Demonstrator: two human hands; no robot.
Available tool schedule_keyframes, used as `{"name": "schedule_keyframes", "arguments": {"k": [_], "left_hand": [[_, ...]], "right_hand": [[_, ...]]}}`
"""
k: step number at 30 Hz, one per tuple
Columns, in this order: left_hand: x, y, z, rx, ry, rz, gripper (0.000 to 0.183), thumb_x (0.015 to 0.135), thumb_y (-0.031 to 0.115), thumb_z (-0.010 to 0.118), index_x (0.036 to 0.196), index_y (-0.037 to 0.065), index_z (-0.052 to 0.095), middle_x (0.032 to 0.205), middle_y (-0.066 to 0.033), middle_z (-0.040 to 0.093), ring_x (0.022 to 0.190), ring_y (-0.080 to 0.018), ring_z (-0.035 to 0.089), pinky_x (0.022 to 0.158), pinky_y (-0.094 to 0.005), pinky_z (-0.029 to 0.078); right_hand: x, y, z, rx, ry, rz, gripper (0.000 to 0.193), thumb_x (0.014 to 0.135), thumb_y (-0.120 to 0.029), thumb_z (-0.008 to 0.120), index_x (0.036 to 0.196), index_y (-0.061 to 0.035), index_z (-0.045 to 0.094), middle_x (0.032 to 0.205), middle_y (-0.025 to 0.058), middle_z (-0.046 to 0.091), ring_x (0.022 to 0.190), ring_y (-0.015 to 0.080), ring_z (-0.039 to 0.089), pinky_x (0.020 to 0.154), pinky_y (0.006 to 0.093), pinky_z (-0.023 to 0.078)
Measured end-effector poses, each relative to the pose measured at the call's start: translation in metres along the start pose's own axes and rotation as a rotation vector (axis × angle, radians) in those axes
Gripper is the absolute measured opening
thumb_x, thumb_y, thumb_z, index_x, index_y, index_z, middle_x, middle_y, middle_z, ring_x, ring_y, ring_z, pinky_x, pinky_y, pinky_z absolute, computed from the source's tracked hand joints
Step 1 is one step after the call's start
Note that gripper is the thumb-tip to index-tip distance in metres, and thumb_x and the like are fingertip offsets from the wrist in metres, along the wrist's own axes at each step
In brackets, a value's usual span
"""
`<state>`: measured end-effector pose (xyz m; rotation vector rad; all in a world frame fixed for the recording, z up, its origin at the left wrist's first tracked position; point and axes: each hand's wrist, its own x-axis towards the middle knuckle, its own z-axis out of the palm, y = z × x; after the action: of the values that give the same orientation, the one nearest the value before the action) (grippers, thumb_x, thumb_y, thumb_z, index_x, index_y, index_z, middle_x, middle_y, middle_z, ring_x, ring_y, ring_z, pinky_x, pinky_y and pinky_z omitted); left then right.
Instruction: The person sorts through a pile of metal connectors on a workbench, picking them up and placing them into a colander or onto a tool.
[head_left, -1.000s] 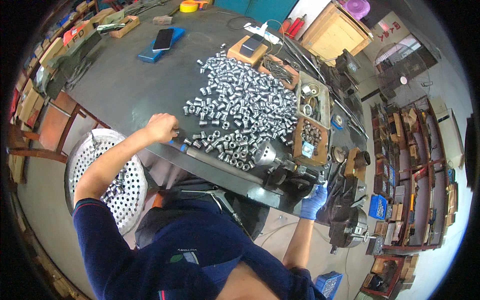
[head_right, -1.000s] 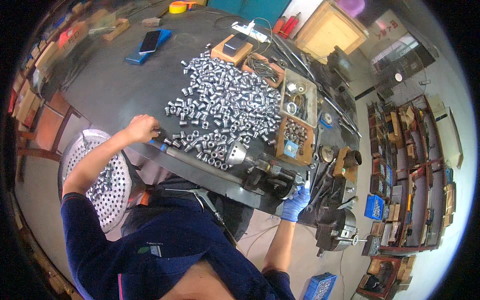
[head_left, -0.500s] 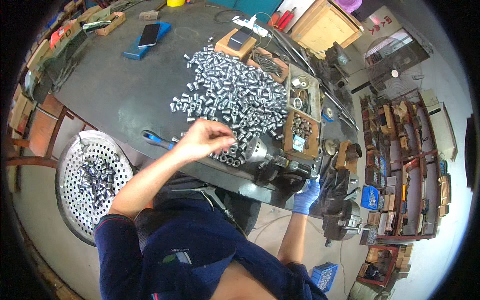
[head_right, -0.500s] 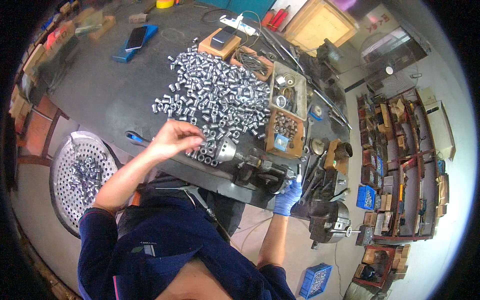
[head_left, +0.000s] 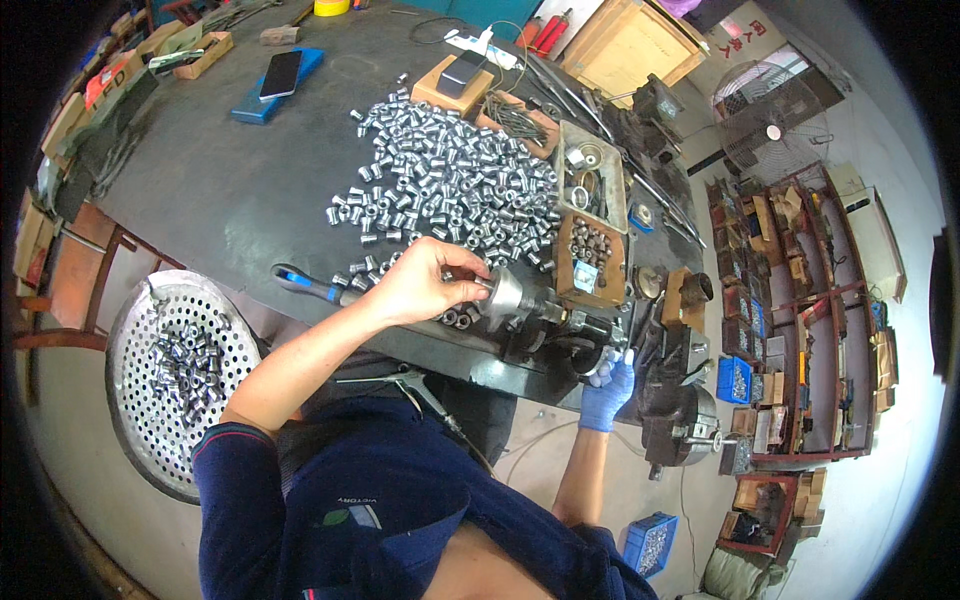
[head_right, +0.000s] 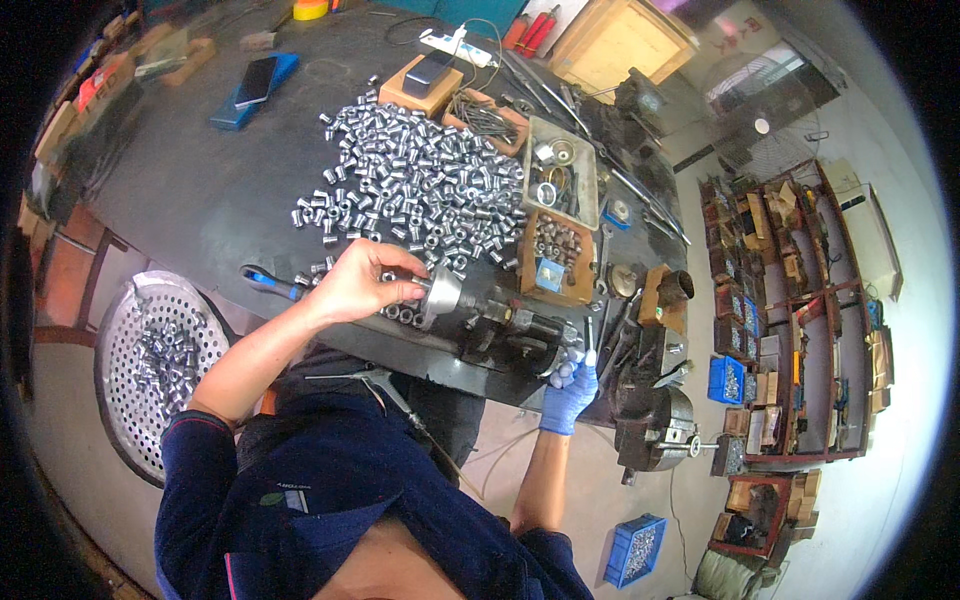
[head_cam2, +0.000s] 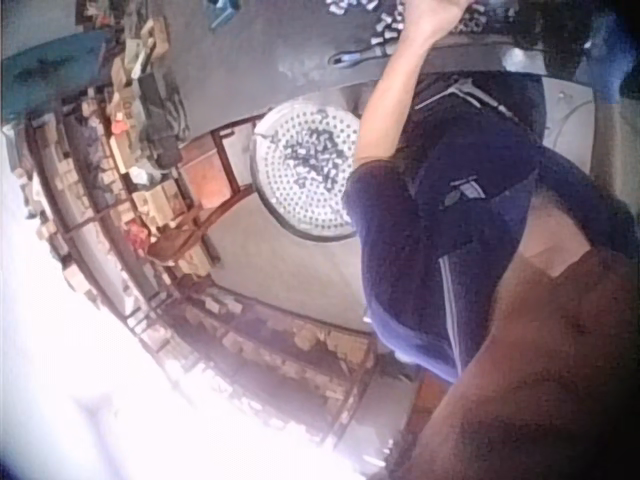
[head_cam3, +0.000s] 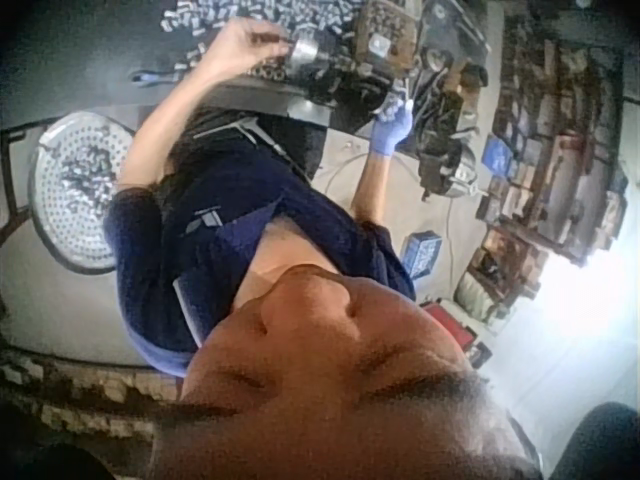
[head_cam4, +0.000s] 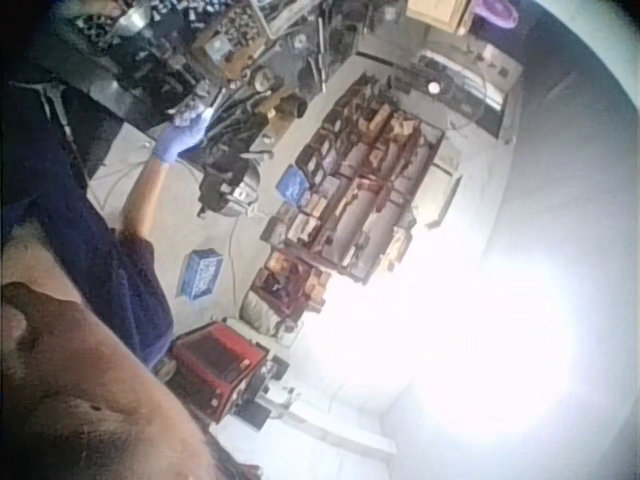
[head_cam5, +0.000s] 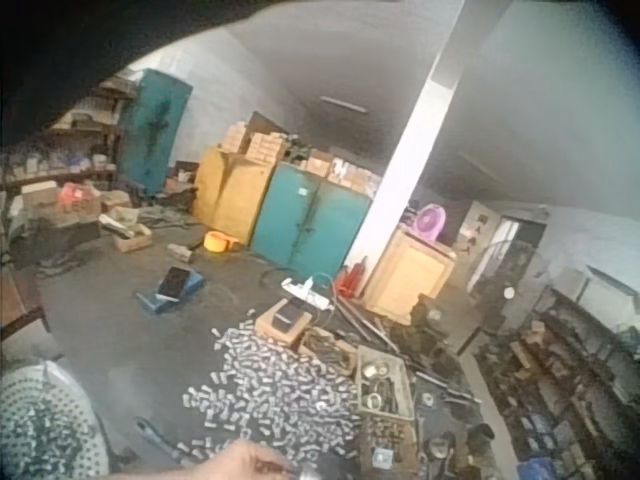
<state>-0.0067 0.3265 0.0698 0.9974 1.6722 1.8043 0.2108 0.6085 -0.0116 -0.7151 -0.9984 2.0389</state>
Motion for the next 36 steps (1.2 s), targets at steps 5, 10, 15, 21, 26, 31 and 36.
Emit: {"name": "schedule_keyframes", "arguments": {"k": [5, 10, 15, 21, 26, 31, 36], "left_hand": [[0.001, -0.011, -0.002, -0.145, -0.027, -0.028, 0.020, 0.073, -0.002, 0.067, 0.092, -0.005, 0.063, 0.081, -0.0066, 0.064, 0.072, -0.0099, 0.058, 0.068, -0.0232, 0.048], [0.001, -0.012, -0.002, -0.237, -0.034, -0.121, 0.015, 0.078, 0.001, 0.064, 0.092, -0.004, 0.063, 0.075, -0.0073, 0.063, 0.064, -0.0102, 0.058, 0.060, -0.0226, 0.049], [-0.002, -0.006, 0.005, -0.243, 0.034, -0.217, 0.013, 0.080, 0.003, 0.061, 0.091, -0.005, 0.062, 0.070, -0.0076, 0.062, 0.057, -0.0116, 0.057, 0.054, -0.0227, 0.047], [-0.003, -0.007, 0.006, -0.230, 0.013, -0.134, 0.014, 0.080, 0.001, 0.061, 0.092, -0.005, 0.060, 0.078, -0.0082, 0.062, 0.067, -0.0102, 0.058, 0.062, -0.0231, 0.048], [-0.003, -0.016, 0.006, -0.197, 0.003, -0.011, 0.015, 0.078, -0.001, 0.063, 0.093, -0.004, 0.059, 0.084, -0.0056, 0.061, 0.076, -0.0086, 0.057, 0.068, -0.0237, 0.049], [-0.004, -0.019, 0.003, -0.143, 0.048, -0.035, 0.015, 0.079, 0.002, 0.064, 0.092, -0.004, 0.060, 0.082, -0.0058, 0.062, 0.074, -0.0099, 0.059, 0.066, -0.0230, 0.049], [-0.002, -0.017, 0.001, -0.182, 0.015, -0.096, 0.017, 0.078, 0.002, 0.064, 0.094, -0.004, 0.060, 0.082, -0.0065, 0.062, 0.074, -0.0113, 0.060, 0.067, -0.0244, 0.049]], "right_hand": [[-0.018, -0.027, -0.003, -0.005, -0.165, -0.034, 0.039, 0.089, -0.035, 0.049, 0.077, 0.0011, 0.058, 0.049, 0.0046, 0.049, 0.036, 0.0086, 0.039, 0.032, 0.0210, 0.032], [-0.017, -0.041, 0.003, 0.034, -0.271, -0.041, 0.036, 0.089, -0.033, 0.050, 0.078, 0.0009, 0.058, 0.050, 0.0047, 0.050, 0.036, 0.0091, 0.039, 0.032, 0.0196, 0.032], [-0.012, -0.033, -0.002, 0.030, -0.275, 0.041, 0.033, 0.087, -0.031, 0.053, 0.077, -0.0003, 0.058, 0.053, 0.0051, 0.052, 0.038, 0.0094, 0.041, 0.031, 0.0193, 0.032], [-0.016, -0.037, 0.000, 0.012, -0.175, -0.009, 0.042, 0.090, -0.036, 0.046, 0.079, 0.0024, 0.058, 0.047, 0.0030, 0.043, 0.036, 0.0088, 0.034, 0.030, 0.0207, 0.029], [-0.013, -0.062, 0.029, -0.056, -0.271, -0.186, 0.042, 0.091, -0.038, 0.045, 0.078, -0.0010, 0.059, 0.048, 0.0005, 0.040, 0.035, 0.0070, 0.027, 0.030, 0.0197, 0.026], [0.043, -0.074, 0.059, 0.159, -0.410, -0.035, 0.044, 0.091, -0.038, 0.042, 0.076, 0.0002, 0.057, 0.049, 0.0012, 0.039, 0.035, 0.0082, 0.029, 0.030, 0.0201, 0.026], [0.106, -0.038, 0.033, 0.267, -0.463, 0.098, 0.039, 0.090, -0.036, 0.047, 0.078, -0.0002, 0.058, 0.059, 0.0063, 0.055, 0.043, 0.0121, 0.047, 0.033, 0.0242, 0.035]]}}
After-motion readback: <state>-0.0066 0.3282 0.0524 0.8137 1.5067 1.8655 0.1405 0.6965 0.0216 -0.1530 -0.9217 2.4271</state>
